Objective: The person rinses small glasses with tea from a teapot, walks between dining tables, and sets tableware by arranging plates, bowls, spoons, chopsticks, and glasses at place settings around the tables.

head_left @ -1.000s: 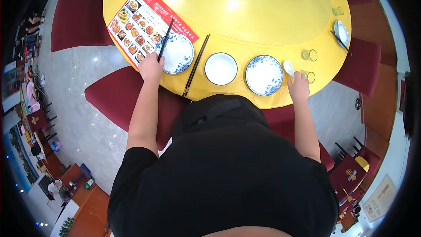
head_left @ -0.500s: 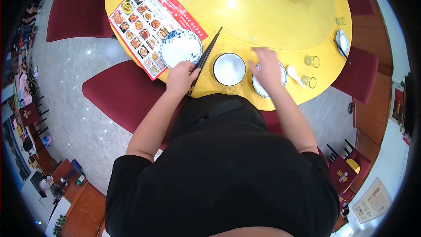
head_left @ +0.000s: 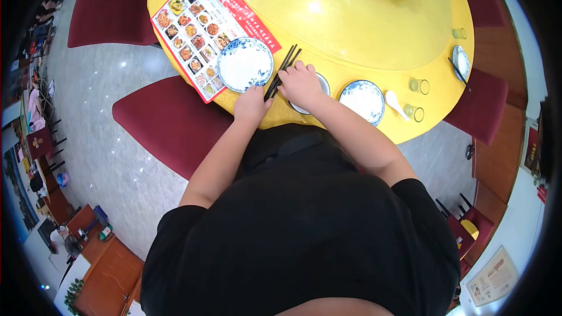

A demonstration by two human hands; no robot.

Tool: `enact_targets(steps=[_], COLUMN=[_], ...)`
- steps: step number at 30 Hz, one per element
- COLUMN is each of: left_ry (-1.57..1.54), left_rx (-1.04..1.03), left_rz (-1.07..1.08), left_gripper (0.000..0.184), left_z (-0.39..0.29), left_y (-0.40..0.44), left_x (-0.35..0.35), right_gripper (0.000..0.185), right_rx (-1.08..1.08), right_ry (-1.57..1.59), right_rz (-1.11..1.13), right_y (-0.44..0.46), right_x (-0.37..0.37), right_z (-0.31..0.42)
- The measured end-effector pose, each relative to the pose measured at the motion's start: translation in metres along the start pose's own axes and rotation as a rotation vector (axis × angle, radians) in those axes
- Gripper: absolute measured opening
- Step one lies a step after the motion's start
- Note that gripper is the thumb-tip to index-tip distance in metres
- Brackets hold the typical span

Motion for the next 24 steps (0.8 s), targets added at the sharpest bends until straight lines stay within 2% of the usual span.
enact_targets(steps=[1,4,5,7,10,12,17,20,24], left_ry=[0.008,-0.263,-0.409,-0.502,-0.834,-0.868,-0.936,-1.13,-1.137], left_rx=[0.003,0.061,0.256,0.382,0.51,0.493,0.386,0.432,0.38], left_rz=[0.01,-0.154,-0.077,-0.284,-0.242,-0.163,-0.078,-0.127,-0.254], left_gripper=[0.032,0.036,0.037,0.039,0.041,0.042,0.034,0.027,0.022], left_z=[0.001,0.032,0.048,0.092,0.121,0.127,0.124,0.129,0.122], left_y=[0.0,-0.003,-0.004,-0.004,-0.005,0.002,0.021,0.023,0.02], left_x=[0.0,0.012,0.022,0.023,0.012,0.005,-0.007,-0.016,0.009], right_gripper=[0.029,0.028,0.028,0.027,0.027,0.027,0.026,0.024,0.028], right_rx=[0.002,0.005,0.003,0.017,0.065,0.099,0.131,0.088,0.064], right_ry=[-0.016,-0.058,-0.069,-0.089,-0.129,-0.17,-0.232,-0.228,-0.259], right_rz=[0.019,0.088,0.119,0.157,0.219,0.315,0.307,0.355,0.343], right_y=[0.002,0.006,0.007,0.009,0.009,0.005,0.001,0.002,0.001], right_x=[-0.001,-0.003,0.001,0.0,-0.007,-0.014,-0.034,-0.034,-0.033], right_z=[0.001,0.006,0.007,0.011,0.022,0.034,0.05,0.05,0.048])
Point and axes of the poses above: each hand's wrist, its own y-axis towards the middle knuckle, its own x-axis out of the back of the hand, z = x × y, the point moved 8 cm from there along y, towards the middle knuckle, and after that the axes turned 13 degrees about z, right-handed, at the moved point
